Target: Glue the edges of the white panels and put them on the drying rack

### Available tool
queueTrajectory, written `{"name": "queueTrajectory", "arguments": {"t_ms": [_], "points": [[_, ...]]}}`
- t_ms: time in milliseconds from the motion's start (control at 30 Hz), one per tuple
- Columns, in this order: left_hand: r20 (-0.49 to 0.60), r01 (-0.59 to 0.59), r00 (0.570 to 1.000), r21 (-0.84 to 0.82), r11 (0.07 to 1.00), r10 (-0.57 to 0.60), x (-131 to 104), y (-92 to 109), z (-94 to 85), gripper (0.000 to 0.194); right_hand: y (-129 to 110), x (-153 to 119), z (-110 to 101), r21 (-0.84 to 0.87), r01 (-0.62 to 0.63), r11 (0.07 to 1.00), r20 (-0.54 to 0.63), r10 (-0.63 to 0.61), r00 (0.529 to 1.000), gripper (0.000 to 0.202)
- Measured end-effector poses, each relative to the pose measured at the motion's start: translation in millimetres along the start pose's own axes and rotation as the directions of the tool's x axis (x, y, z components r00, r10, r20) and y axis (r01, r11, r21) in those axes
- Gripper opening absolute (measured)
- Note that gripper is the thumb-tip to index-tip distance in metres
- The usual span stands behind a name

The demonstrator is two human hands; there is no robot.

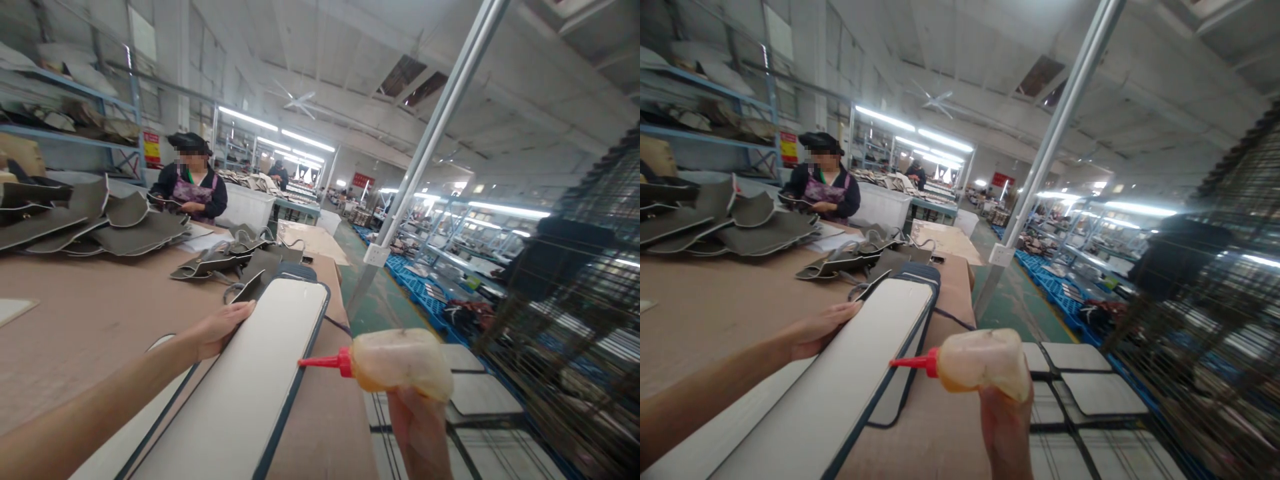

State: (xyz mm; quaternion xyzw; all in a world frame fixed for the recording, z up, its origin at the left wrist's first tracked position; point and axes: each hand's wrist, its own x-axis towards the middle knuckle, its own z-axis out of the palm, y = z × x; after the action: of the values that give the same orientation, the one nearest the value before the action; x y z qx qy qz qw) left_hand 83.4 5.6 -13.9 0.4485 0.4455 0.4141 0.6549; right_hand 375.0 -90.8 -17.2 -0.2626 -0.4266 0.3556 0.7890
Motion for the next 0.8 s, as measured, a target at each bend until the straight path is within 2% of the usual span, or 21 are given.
{"name": "queueTrajectory", "arguments": {"t_ms": [267, 467, 533, 667, 800], "points": [[-0.023, 0.048, 0.998, -0.116, 0.992, -0.051, 1.5, -1.4, -20.5, 0.020, 5.8, -6.3, 8.4, -0.043, -0.040, 0.998, 0.113, 0.045, 0.993, 0.029], [-0.041, 0.059, 0.997, -0.134, 0.989, -0.065, -0.3, 4.7, -25.2, 0.013, 17.5, -5.9, -1.7, -0.074, -0.087, 0.993, 0.258, 0.104, 0.961, 0.030], [-0.044, 0.061, 0.997, -0.133, 0.989, -0.068, -0.2, 5.9, -27.5, 0.015, 18.0, -8.1, 2.6, -0.071, -0.097, 0.993, 0.255, 0.112, 0.960, 0.031], [-0.051, 0.064, 0.996, -0.129, 0.990, -0.071, 3.6, 4.7, -35.8, 0.019, 17.9, -14.6, 15.9, -0.035, -0.103, 0.994, 0.180, 0.108, 0.978, 0.036], [-0.058, 0.083, 0.994, -0.124, 0.989, -0.091, 13.0, 2.8, -44.3, 0.020, 25.4, -23.6, 15.2, -0.063, -0.222, 0.973, 0.169, 0.230, 0.959, 0.036]]}}
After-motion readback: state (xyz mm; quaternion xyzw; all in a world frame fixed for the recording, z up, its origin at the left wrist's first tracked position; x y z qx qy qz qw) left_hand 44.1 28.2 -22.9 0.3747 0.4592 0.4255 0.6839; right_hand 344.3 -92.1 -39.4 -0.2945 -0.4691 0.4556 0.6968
